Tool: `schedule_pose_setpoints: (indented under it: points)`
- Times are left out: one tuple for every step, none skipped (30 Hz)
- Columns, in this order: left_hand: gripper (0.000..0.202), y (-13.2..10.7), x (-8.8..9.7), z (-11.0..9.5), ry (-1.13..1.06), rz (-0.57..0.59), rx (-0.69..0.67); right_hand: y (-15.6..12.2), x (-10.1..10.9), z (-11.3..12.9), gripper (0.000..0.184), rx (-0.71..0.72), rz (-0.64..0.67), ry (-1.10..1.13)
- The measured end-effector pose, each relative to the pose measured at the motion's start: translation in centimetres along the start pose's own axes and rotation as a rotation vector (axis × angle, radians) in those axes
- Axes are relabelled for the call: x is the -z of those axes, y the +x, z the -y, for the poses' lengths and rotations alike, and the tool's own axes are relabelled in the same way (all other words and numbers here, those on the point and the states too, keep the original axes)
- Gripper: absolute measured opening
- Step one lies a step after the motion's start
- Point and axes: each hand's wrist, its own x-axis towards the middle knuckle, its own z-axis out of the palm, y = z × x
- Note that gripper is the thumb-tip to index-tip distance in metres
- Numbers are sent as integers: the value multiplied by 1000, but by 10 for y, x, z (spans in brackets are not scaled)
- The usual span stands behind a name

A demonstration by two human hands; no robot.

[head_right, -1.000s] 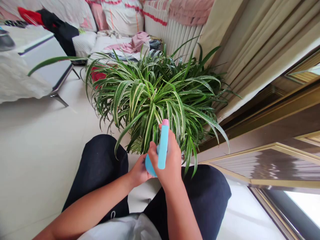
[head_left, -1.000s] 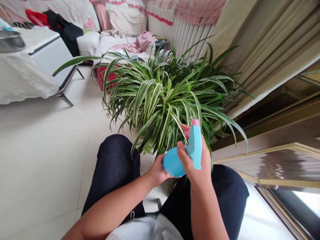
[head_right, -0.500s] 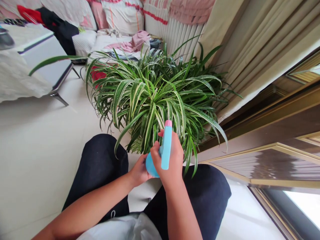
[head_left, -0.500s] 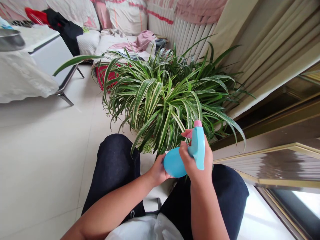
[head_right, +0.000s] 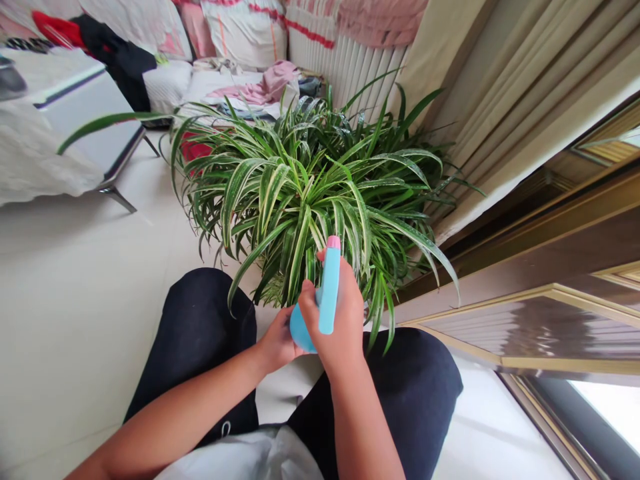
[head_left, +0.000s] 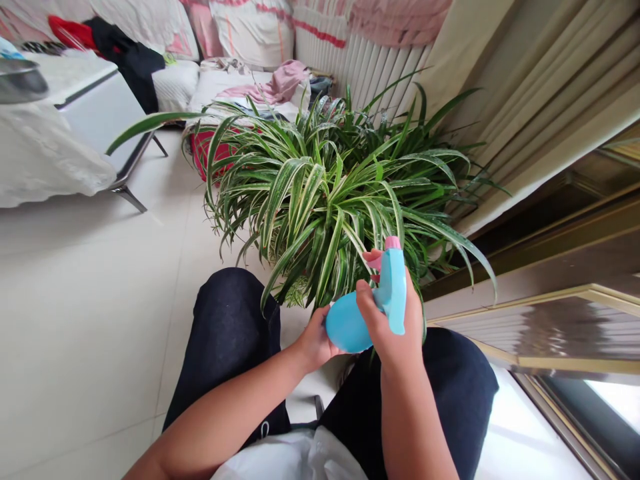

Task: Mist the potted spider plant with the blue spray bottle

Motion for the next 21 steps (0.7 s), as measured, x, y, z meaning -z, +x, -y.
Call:
schedule_pose_setpoints:
  points:
    - [48,0,1,0,-4,0,0,0,0,1,36,0,3,-2]
    - [48,0,1,0,-10,0,2,0,1,1,35,0,7,-8]
    - [47,0,0,0,-15,-1,6,1,1,2,33,-3,12,-16]
    - [46,-1,0,0,-18,-3,12,1,1,2,31,-6,17,-28]
    - [45,-2,-1,0,-18,-5,19,1,1,2,29,-6,21,-39]
    - [44,-3,-3,-1,-16,-6,26,1,1,3,28,-3,20,-48]
    - [43,-4,-4,-1,-12,-9,32,1,1,3,29,0,15,-54]
    - [43,-5,-6,-2,-9,-18,36,1,1,2,30,4,11,-57]
    - [42,-6,-8,-2,-7,-28,39,1,0,2,30,7,9,-59]
    - [42,-6,-9,-2,-7,-38,40,1,0,2,31,9,5,-61]
    - [41,-7,-10,-3,-9,-46,39,0,0,2,31,10,3,-65]
    - [41,-7,-10,-2,-11,-51,37,0,0,1,30,9,3,-72]
    - [41,-7,-10,-2,-14,-54,35,0,1,1,29,6,5,-78]
    - [41,-7,-10,-2,-16,-54,33,0,1,1,28,5,5,-84]
    - [41,-6,-10,-2,-18,-55,34,0,1,1,28,6,4,-86]
    - [41,-6,-10,-1,-19,-57,33,0,1,1,27,9,3,-88]
    - [41,-6,-9,-1,-21,-57,32,0,1,1,26,14,0,-89]
    - [42,-5,-9,-1,-23,-55,30,0,1,2,25,18,-4,-92]
    - [42,-5,-8,0,-24,-53,27,0,1,2,24,22,-10,-93]
    - [43,-5,-8,0,-23,-50,23,0,1,2,24,24,-16,-93]
    - [44,-5,-8,-1,-23,-47,20,-1,1,3,24,24,-19,-90]
